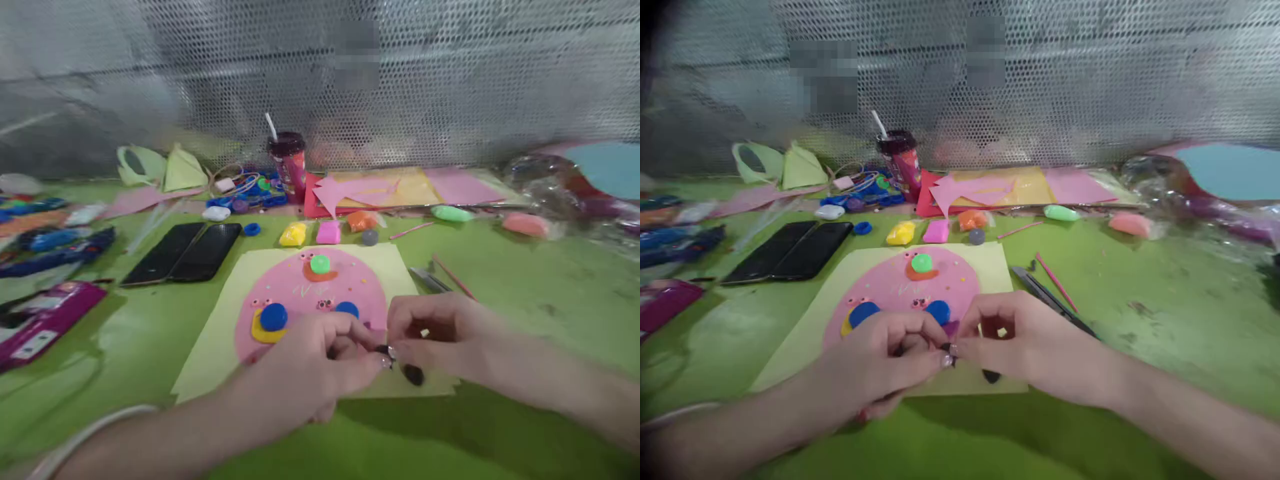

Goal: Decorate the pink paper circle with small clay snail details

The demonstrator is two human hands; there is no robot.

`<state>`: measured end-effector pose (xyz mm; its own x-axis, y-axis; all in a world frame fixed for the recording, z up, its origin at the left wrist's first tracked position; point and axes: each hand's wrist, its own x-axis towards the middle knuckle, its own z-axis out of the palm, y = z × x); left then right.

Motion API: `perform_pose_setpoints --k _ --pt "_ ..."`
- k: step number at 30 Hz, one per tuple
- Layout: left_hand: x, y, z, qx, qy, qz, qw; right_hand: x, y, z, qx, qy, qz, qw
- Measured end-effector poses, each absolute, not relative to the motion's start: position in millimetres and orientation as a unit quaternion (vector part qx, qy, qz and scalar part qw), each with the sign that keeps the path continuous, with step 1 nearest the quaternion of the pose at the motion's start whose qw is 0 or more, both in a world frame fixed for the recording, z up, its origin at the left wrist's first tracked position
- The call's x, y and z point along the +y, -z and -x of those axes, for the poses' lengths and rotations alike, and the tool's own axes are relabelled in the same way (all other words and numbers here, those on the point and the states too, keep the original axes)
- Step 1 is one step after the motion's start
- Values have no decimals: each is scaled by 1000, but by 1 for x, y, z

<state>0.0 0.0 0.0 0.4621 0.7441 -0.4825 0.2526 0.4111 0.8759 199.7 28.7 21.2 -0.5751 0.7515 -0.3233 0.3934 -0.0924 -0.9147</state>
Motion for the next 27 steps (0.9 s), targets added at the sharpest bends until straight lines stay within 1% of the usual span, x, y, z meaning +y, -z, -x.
perform_pose_setpoints --k 15,22,27 --pt "-1 -1 -2 485 -179 -516 683 25 -19 -207 -683 -571 441 116" --pt "1 -1 -4 486 -176 -513 686 21 -20 -204 -673 -555 474 123" --pt "0 -2 -3 491 -174 -533 667 21 -19 -202 -671 -560 472 116"
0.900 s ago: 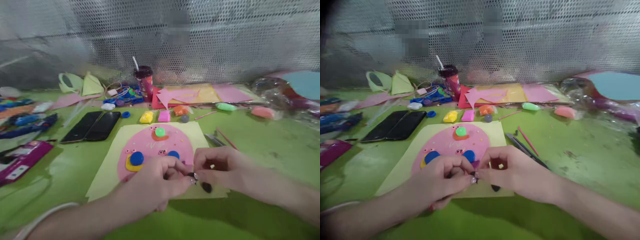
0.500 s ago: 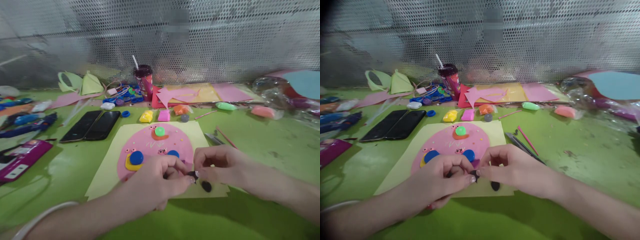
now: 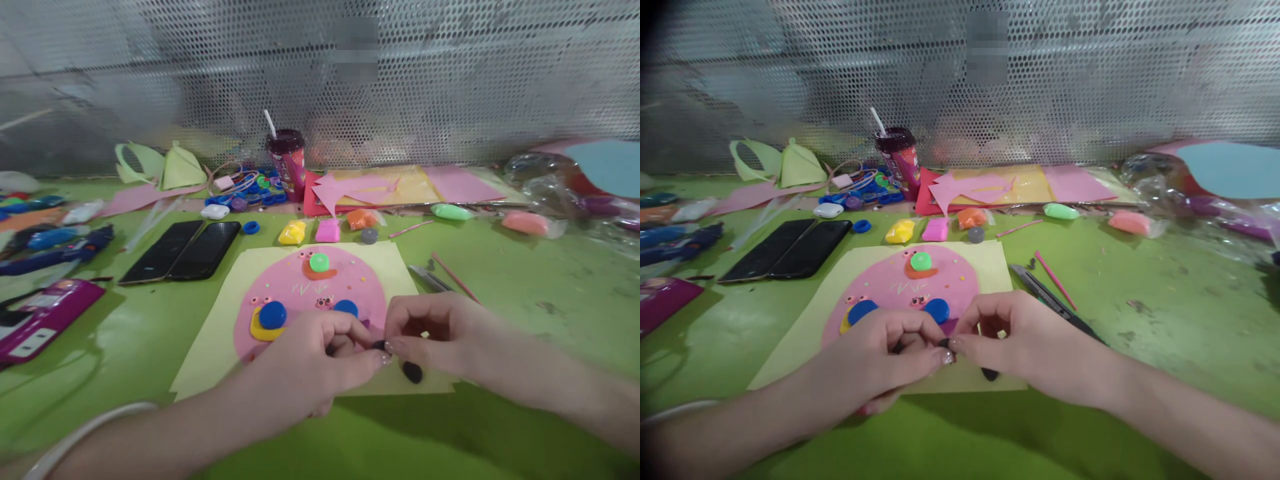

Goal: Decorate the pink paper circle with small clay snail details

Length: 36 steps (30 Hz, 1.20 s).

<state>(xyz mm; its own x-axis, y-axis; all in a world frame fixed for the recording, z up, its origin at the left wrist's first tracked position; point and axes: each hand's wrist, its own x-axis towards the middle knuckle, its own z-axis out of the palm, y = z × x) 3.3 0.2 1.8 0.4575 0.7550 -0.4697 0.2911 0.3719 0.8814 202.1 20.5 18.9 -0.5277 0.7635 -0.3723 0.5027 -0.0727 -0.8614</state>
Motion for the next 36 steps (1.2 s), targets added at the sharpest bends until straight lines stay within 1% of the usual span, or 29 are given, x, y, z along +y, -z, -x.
perform_pose_setpoints --k 4,10,18,23,27,30,36 --pt "1 -1 -3 489 -178 -531 669 20 -22 -201 -659 -575 471 114" --pt "2 -1 -4 479 -180 -537 670 24 -21 -202 -655 -585 459 136" --pt "3 -12 -6 481 -159 -541 671 27 -24 -202 -636 -598 466 147" --pt "1 -14 -6 483 -148 -535 677 30 -29 -204 -647 -560 487 174" --pt "0 -10 -4 480 -153 -534 679 29 -26 -209 -704 -514 469 140" --pt "1 -12 -5 481 -139 -544 673 24 -24 -208 -717 -510 461 115" --pt "1 -24 -9 496 -107 -567 649 14 -25 -200 -713 -500 474 126"
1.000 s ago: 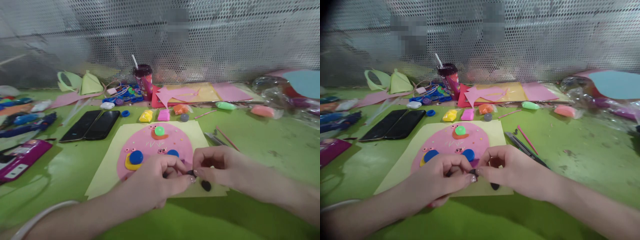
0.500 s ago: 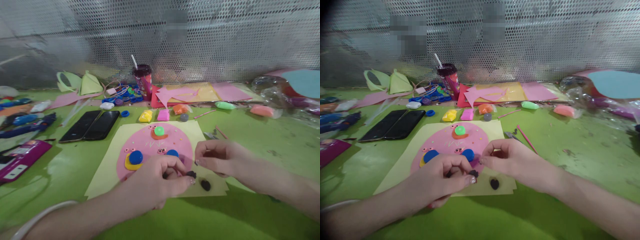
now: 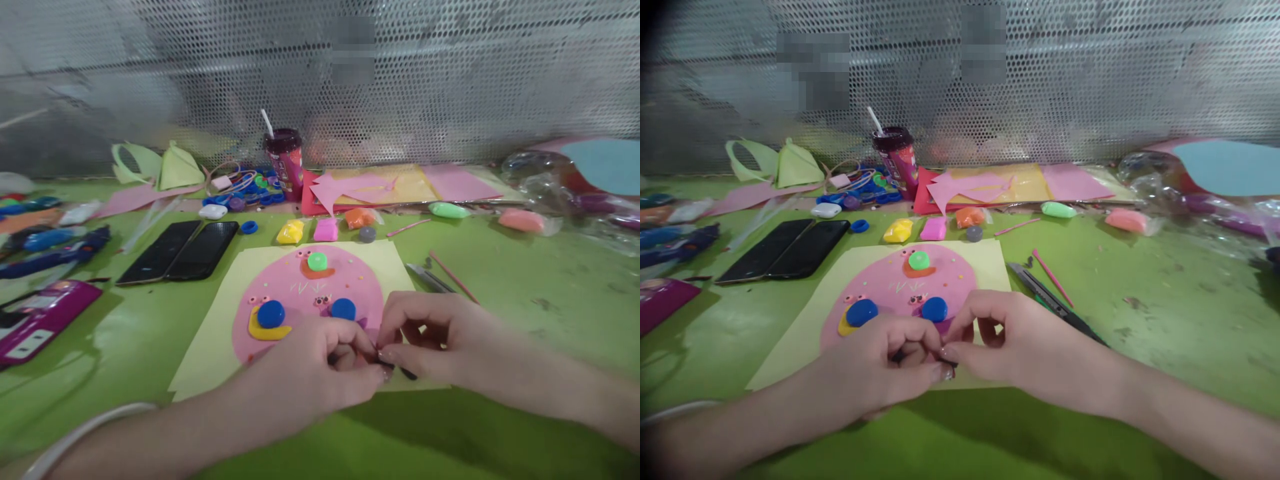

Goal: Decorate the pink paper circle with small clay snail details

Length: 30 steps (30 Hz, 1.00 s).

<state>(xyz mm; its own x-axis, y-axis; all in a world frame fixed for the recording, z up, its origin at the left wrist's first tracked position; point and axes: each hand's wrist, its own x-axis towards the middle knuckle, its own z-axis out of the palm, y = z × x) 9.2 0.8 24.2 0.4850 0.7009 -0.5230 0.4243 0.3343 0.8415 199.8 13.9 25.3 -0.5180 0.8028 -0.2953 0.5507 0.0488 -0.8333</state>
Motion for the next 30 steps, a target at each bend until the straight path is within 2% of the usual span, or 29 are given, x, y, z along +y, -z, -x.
perform_pose_setpoints --k 9,16,23,30 --pt "3 -26 -7 508 -143 -551 647 20 -25 -201 -684 -516 497 135" --pt "3 -27 -8 510 -142 -557 640 13 -22 -194 -590 -560 543 207" --pt "3 -23 -7 522 -148 -554 631 11 -20 -194 -610 -558 526 200" --pt "2 -23 -7 515 -148 -551 640 14 -18 -198 -653 -530 520 151"
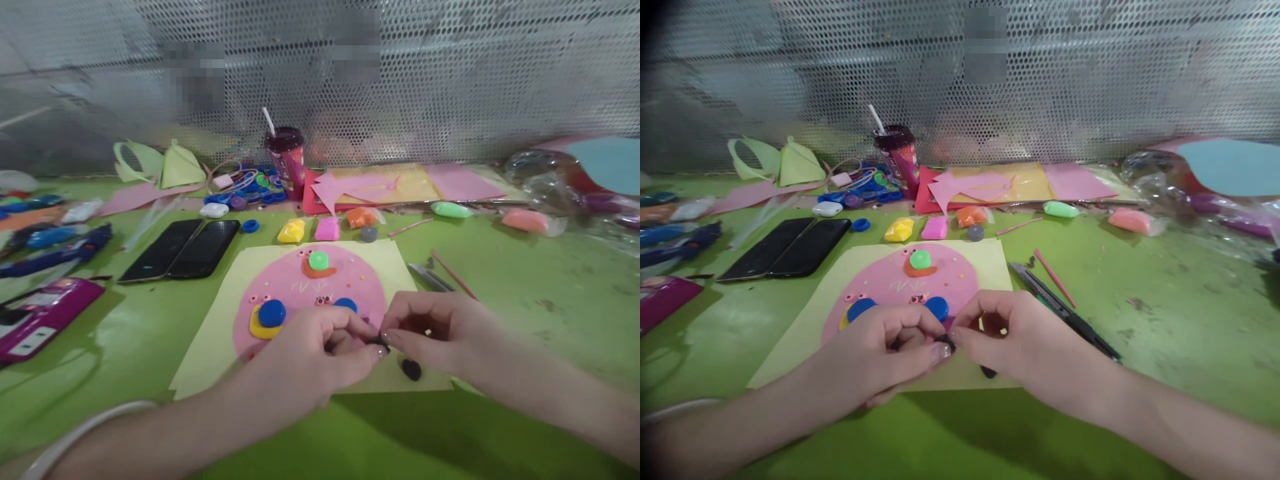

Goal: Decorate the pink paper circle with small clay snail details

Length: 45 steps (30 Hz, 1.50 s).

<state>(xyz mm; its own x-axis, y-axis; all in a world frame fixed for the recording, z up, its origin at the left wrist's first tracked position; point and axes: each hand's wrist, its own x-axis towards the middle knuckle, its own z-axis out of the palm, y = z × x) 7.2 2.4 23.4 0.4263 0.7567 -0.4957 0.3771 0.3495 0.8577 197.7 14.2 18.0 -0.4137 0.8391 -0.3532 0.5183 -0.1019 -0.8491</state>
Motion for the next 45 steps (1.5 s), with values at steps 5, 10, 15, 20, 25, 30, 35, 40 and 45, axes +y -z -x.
perform_pose_setpoints --k 5,10,15,20,25,30,35,40,45 --pt "2 -24 -9 513 -154 -553 638 14 -17 -198 -661 -532 504 161" --pt "1 -24 -10 512 -155 -558 634 13 -14 -197 -652 -541 510 151" --pt "0 -26 -8 510 -140 -576 623 13 -12 -199 -646 -556 502 150" --pt "2 -27 -7 506 -136 -578 625 13 -12 -201 -640 -557 506 155" --pt "1 -23 -9 507 -147 -570 630 14 -14 -199 -660 -536 511 129" --pt "0 -21 -9 503 -159 -568 632 12 -14 -198 -662 -538 504 135" --pt "1 -23 -8 503 -152 -573 628 16 -14 -203 -670 -523 510 134" --pt "0 -22 -9 506 -149 -577 624 20 -16 -204 -688 -503 507 133" --pt "0 -19 -7 509 -147 -579 620 16 -18 -200 -692 -506 494 148"
